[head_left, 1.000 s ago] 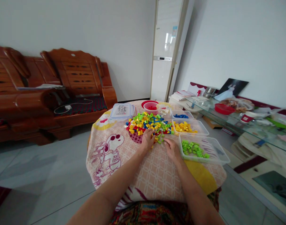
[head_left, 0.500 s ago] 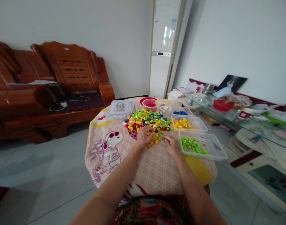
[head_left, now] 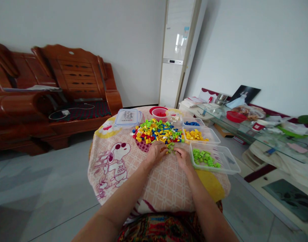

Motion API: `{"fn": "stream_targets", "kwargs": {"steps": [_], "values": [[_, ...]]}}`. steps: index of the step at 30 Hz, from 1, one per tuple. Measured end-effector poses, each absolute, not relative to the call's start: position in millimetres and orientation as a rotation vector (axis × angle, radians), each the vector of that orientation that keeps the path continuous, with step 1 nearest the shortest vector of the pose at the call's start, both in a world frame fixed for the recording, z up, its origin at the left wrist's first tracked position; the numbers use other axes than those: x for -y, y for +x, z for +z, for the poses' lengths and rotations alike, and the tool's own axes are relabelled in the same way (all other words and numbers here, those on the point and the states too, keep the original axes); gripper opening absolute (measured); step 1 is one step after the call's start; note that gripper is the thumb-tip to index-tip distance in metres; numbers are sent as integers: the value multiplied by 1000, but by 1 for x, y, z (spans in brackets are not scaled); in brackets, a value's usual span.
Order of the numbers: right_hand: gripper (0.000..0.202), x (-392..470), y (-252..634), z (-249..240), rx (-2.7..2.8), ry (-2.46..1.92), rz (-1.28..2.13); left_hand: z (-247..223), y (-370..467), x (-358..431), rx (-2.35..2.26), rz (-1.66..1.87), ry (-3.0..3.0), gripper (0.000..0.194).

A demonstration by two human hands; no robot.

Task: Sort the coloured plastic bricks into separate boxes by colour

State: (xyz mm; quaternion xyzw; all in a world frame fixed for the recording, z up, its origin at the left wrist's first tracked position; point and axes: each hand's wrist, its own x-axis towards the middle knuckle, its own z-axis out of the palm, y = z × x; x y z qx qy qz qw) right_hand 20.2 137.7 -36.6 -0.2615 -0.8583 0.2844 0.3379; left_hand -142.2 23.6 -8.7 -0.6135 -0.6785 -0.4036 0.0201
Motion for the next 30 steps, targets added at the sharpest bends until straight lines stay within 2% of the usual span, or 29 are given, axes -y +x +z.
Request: {"fn": "stream_targets", "kwargs": {"steps": [6, 17, 24, 28, 30], "values": [[33, -137, 21, -34, 2239, -669, 758, -6, -143, -19, 2005, -1183, -2189, 20], [30, -141, 19, -41, 2194, -633, 763, -12, -151, -22, 2035, -1346, -1953, 12], [29, -143, 17, -42, 2166, -606, 801, 0, -136, -56, 2187, -1710, -1548, 16], [27, -145, 17, -45, 2129, -584, 846, 22, -118, -109, 2222, -1963, -1589, 16], [26, -146, 17, -46, 2107, -573, 850, 32, -109, -131, 2143, -2067, -1699, 22]]}}
